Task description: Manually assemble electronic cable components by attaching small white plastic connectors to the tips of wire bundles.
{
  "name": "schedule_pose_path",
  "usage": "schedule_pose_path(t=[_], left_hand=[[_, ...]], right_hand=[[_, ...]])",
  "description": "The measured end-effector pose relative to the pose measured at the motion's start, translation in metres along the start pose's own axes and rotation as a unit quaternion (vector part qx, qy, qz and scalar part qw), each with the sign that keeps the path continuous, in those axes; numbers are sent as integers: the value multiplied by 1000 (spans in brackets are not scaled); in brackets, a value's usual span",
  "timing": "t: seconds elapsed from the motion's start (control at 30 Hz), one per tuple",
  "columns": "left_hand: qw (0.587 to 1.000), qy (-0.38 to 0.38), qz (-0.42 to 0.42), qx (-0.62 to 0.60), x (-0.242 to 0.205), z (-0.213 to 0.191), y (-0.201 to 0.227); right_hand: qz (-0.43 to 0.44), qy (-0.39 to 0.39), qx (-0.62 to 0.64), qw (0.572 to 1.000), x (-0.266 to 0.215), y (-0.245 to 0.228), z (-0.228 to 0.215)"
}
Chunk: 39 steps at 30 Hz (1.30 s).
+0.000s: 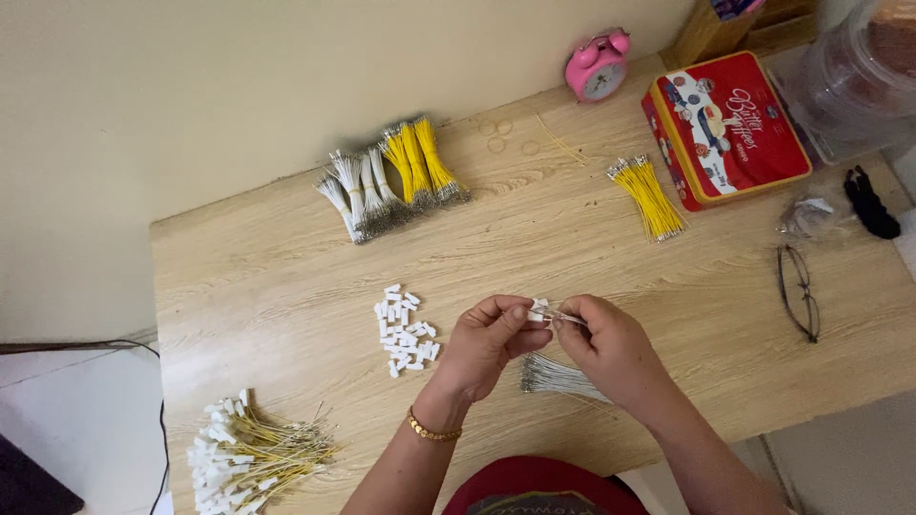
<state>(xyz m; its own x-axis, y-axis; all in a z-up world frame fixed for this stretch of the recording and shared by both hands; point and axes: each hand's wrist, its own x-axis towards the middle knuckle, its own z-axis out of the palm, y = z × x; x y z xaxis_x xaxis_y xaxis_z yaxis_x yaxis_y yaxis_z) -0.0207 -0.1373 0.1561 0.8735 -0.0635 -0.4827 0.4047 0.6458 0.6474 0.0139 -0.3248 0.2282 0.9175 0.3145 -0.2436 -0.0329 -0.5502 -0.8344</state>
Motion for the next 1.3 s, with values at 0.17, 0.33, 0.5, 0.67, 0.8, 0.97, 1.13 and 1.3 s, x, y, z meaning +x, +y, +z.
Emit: schedule_pose_path(t=[0.17, 0.33, 0.5, 0.67, 0.8, 0.97, 1.13, 1.3], left_hand=[[1000, 4, -14, -18, 4, -3, -9], [999, 22, -15, -33, 9, -5, -14], [999, 46, 1, -3, 14, -4, -21], [884, 106, 110, 442, 58, -95, -26], [475, 281, 220, 805, 74, -175, -16], [407, 288, 176, 849, 67, -188, 6], [384, 274, 277, 837, 65, -183, 16], [704, 199, 212, 648, 40, -90, 34]], right_hand=[[-19, 15, -4, 1000, 8, 15, 10], [-23, 20, -13, 999, 11, 19, 16], [-8, -11, -1, 1000, 23, 29, 18], [-24, -2, -31, 999, 45, 96, 42], [-9, 14, -17, 1000, 51, 115, 48], [0, 44, 10, 999, 50, 87, 37], [42, 63, 157, 985, 46, 65, 29], [73, 38, 215, 973, 40, 68, 27]])
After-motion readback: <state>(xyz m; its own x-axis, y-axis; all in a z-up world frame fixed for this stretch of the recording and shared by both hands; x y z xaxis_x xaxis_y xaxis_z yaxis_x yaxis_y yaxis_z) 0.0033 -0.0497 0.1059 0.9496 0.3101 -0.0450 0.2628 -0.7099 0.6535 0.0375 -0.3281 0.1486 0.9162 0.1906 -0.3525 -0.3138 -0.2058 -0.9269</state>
